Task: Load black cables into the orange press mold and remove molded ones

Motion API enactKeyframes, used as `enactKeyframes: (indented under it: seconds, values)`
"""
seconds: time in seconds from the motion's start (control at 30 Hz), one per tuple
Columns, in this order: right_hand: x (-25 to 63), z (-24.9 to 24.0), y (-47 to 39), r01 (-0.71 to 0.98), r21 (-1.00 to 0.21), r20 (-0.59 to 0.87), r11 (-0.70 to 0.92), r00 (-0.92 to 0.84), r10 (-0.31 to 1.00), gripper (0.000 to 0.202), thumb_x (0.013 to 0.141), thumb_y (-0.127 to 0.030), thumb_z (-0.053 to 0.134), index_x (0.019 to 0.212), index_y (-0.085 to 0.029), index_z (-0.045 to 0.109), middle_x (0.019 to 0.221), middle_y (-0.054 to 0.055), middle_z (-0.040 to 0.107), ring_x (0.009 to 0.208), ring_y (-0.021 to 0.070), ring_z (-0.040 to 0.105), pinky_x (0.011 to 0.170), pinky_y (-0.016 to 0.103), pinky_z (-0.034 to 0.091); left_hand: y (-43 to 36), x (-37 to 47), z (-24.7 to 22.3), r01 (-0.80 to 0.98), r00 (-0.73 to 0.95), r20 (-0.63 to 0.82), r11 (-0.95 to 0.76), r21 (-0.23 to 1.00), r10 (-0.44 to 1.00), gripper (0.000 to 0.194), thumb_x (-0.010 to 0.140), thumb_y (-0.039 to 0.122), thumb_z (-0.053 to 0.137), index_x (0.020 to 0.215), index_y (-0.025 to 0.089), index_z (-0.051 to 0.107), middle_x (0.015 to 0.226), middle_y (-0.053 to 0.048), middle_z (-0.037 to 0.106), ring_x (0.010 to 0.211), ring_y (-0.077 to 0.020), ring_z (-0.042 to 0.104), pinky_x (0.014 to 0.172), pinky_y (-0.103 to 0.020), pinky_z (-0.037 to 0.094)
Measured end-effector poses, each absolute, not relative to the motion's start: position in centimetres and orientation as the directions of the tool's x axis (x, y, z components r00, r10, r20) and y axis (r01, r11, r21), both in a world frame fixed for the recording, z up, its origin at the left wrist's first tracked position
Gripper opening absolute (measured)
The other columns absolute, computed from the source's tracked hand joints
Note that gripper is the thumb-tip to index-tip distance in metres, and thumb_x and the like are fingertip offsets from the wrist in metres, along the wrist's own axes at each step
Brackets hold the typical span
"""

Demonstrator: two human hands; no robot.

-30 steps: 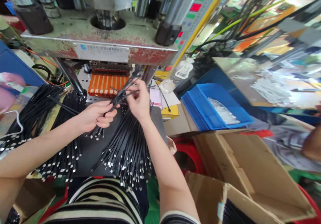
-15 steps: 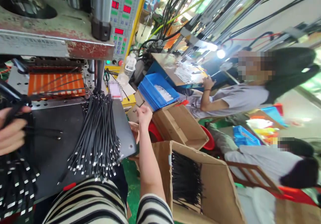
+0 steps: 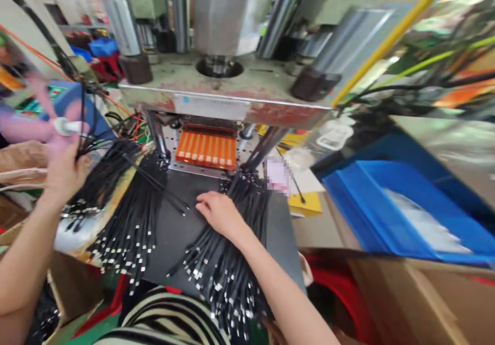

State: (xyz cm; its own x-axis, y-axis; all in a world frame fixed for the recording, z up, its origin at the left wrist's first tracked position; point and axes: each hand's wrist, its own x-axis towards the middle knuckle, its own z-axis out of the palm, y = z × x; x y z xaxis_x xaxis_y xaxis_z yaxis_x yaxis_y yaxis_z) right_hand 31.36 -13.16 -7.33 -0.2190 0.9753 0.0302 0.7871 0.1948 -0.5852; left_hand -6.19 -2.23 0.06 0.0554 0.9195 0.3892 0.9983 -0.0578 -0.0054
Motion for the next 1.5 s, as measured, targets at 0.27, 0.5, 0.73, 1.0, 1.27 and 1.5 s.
enactKeyframes:
  seconds: [0.27, 0.5, 0.73, 1.0, 1.27, 1.5]
  values:
    - [22.2, -7.8, -6.2, 0.870, -0.448, -0.136, 0.207, -0.295, 0.946, 0.013, 0.089, -0.021, 0.058, 0.094, -0.018, 0.070, 0.096, 0.008, 0.071, 0.093, 0.0227, 0.067, 0.077, 0.029, 0.046, -5.2, -5.7, -4.3, 0.961, 0.018, 0.133, 0.020, -0.276, 0.991, 0.062, 0.095, 0.057, 0.033, 0.148, 0.024, 0.038, 0.110, -0.021, 0.056, 0.085, -0.0351, 0.063, 0.069, -0.041, 0.047]
    - [21.2, -7.2, -5.9, 0.820, -0.528, -0.203, 0.220, -0.373, 0.905, 0.012, 0.084, -0.027, 0.067, 0.074, -0.021, 0.070, 0.080, 0.003, 0.073, 0.080, 0.0194, 0.068, 0.068, 0.025, 0.042, -5.1, -4.6, -5.6, 0.975, 0.088, 0.194, -0.045, -0.217, 0.977, 0.062, 0.098, 0.046, 0.021, 0.147, 0.010, 0.033, 0.113, -0.026, 0.056, 0.097, -0.0381, 0.059, 0.076, -0.046, 0.046]
    - [20.8, -5.7, -8.3, 0.760, -0.289, 0.026, 0.582, -0.602, 0.798, 0.016, 0.093, -0.030, 0.058, 0.085, -0.020, 0.067, 0.085, 0.003, 0.070, 0.079, 0.0175, 0.065, 0.065, 0.026, 0.038, -3.0, -3.7, -6.2, 0.986, -0.114, 0.257, 0.141, -0.088, 0.960, 0.066, 0.098, 0.047, 0.014, 0.141, 0.006, 0.043, 0.099, -0.029, 0.059, 0.085, -0.0427, 0.063, 0.068, -0.052, 0.047]
    - [25.6, -2.3, -3.1, 0.880, -0.297, 0.378, 0.371, -0.249, 0.892, 0.022, 0.096, -0.031, 0.051, 0.082, -0.020, 0.062, 0.080, 0.004, 0.067, 0.076, 0.0171, 0.061, 0.070, 0.026, 0.039, -1.0, 1.4, -4.8, 0.951, 0.284, 0.427, -0.309, -0.011, 0.858, 0.051, 0.096, 0.042, 0.039, 0.133, 0.009, 0.049, 0.134, -0.025, 0.051, 0.130, -0.0388, 0.042, 0.105, -0.064, 0.030]
    - [28.2, -2.6, 4.1, 0.579, -0.814, 0.181, 0.038, 0.191, 0.965, 0.021, 0.084, -0.031, 0.061, 0.066, -0.019, 0.061, 0.063, -0.001, 0.067, 0.057, 0.0125, 0.063, 0.058, 0.019, 0.042, 3.8, 8.7, -5.1, 0.331, 0.736, 0.525, -0.904, 0.271, 0.427, 0.031, 0.097, 0.032, 0.046, 0.112, 0.015, 0.067, 0.118, -0.012, 0.069, 0.117, -0.0208, 0.061, 0.104, -0.039, 0.048]
    - [28.3, -2.5, 2.7, 0.628, -0.771, 0.217, 0.108, 0.100, 0.971, 0.011, 0.080, -0.016, 0.063, 0.072, -0.020, 0.069, 0.072, 0.000, 0.072, 0.072, 0.0145, 0.068, 0.070, 0.020, 0.046, 4.6, 10.1, -7.0, 0.401, 0.710, 0.576, -0.905, 0.142, 0.405, 0.031, 0.098, 0.030, 0.046, 0.116, 0.016, 0.067, 0.113, -0.009, 0.072, 0.107, -0.0208, 0.068, 0.105, -0.043, 0.050]
